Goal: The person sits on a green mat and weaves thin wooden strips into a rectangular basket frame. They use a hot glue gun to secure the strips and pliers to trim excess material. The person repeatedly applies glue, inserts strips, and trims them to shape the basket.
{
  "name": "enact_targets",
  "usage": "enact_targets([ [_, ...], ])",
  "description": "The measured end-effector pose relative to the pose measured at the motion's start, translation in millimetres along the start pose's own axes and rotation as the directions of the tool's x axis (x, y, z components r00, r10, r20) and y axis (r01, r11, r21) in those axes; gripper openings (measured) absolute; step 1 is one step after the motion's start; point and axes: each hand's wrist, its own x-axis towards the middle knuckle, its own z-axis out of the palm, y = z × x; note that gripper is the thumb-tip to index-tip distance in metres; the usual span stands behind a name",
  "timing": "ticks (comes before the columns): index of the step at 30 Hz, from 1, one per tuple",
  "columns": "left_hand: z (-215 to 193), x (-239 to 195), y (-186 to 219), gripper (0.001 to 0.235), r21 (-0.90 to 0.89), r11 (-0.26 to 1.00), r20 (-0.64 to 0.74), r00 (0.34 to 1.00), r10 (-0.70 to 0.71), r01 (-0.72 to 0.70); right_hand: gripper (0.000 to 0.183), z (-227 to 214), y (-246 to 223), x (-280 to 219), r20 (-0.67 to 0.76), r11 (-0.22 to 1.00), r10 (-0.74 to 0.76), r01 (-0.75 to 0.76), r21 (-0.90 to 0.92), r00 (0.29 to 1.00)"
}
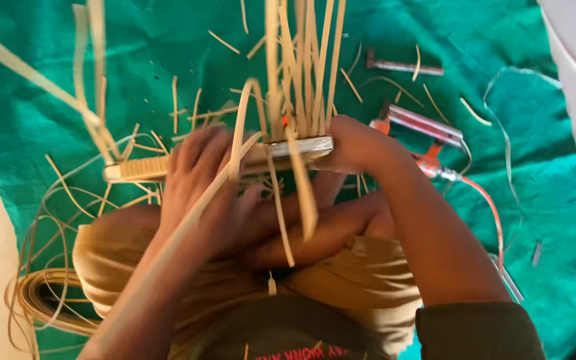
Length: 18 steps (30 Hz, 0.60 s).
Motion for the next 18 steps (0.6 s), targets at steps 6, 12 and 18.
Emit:
enact_targets([
  [6, 47, 19, -41, 0.067, 0.332, 0.941, -0.002, 0.998, 0.069, -0.065, 0.026, 1, 62, 60, -0.01, 0.97, 0.206, -0.205, -0.127, 0.979],
  [12, 46, 17, -38, 0.044, 0.344, 0.938, -0.042, 0.997, 0.07, -0.051, 0.039, 20, 72, 123, -0.277, 0.961, 0.159, -0.084, 0.264, 0.948],
  [18, 60, 12, -42, 0.034, 0.385, 0.922, -0.123, 0.987, 0.099, -0.044, 0.055, 49, 88, 104, -0.393, 0.937, 0.333, -0.255, 0.238, 0.857],
])
